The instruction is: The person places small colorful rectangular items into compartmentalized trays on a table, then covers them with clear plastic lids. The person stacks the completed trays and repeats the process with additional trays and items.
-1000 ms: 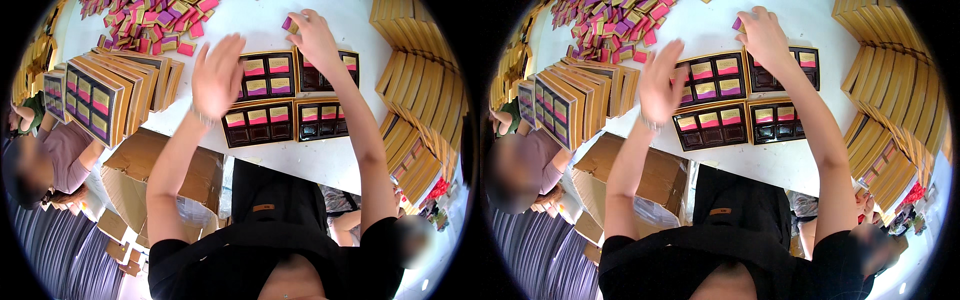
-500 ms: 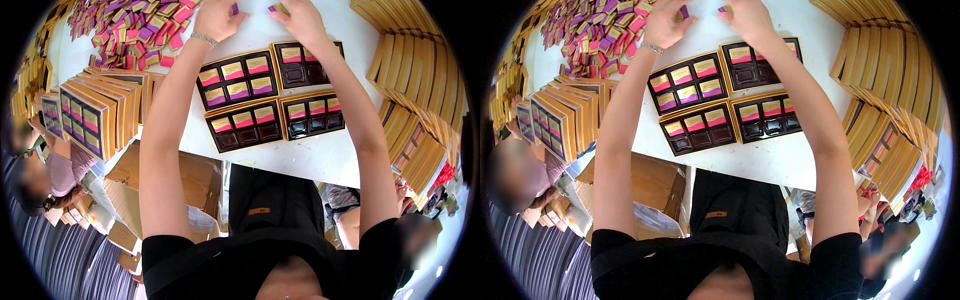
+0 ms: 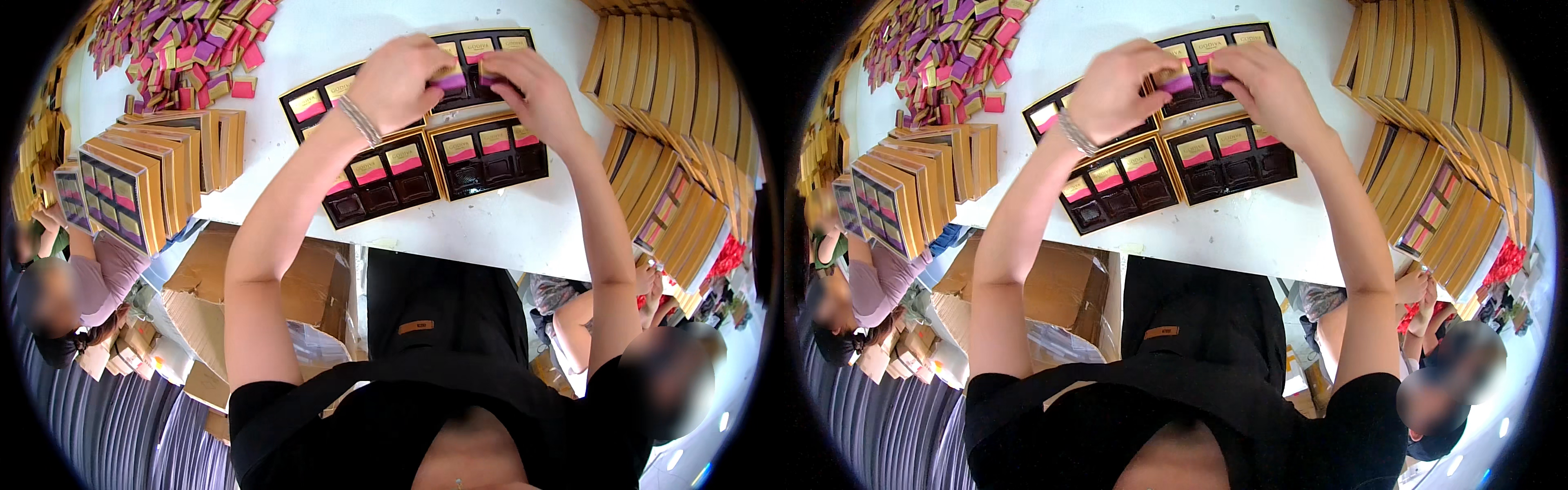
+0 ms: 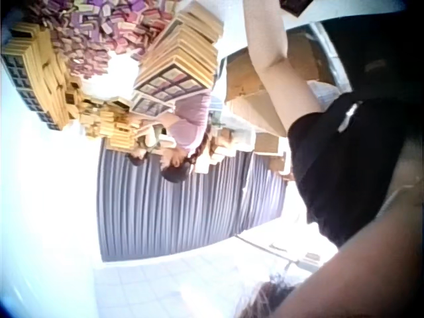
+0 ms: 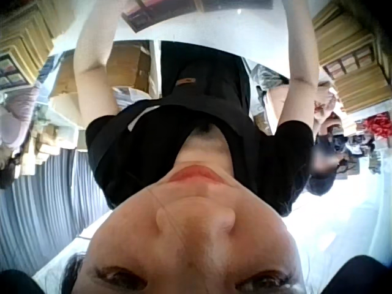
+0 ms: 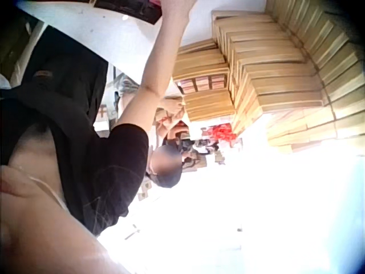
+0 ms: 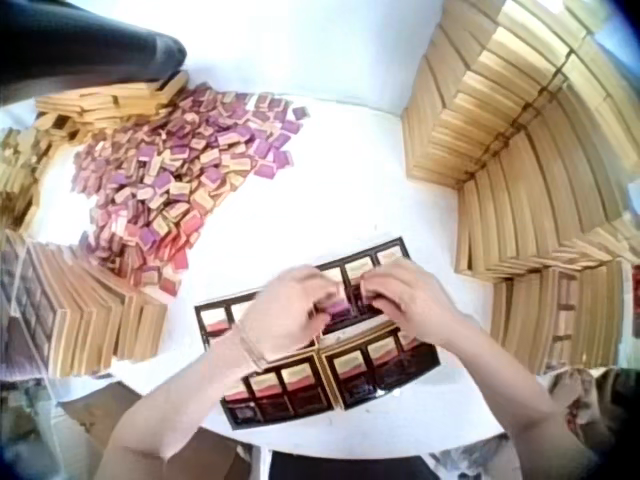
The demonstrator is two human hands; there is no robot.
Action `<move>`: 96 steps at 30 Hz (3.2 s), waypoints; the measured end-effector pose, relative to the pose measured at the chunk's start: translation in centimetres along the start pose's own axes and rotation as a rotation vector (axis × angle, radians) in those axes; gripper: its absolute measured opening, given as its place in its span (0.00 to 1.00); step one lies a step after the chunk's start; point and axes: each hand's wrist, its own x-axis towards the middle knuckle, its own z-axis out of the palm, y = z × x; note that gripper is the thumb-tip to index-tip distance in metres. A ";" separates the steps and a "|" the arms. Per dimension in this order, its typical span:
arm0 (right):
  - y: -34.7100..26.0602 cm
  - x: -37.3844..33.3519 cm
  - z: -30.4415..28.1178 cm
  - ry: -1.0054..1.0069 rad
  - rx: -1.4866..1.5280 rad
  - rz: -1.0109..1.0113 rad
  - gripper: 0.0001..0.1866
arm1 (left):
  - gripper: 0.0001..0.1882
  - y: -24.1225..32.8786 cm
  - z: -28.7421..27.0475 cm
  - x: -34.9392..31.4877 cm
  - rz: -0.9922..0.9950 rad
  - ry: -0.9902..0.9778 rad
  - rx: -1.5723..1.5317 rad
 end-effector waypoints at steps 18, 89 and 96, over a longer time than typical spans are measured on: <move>-1.6 -2.9 0.5 -0.273 -0.240 0.000 0.34 | 0.47 3.4 3.6 -5.2 -0.014 -0.202 0.420; 3.2 -3.0 -1.5 0.102 -0.304 0.052 0.17 | 0.20 5.0 1.6 -23.0 -0.356 0.263 0.220; 3.6 -5.4 0.5 0.074 -0.353 0.029 0.26 | 0.19 5.6 3.3 -22.9 -0.355 0.342 0.274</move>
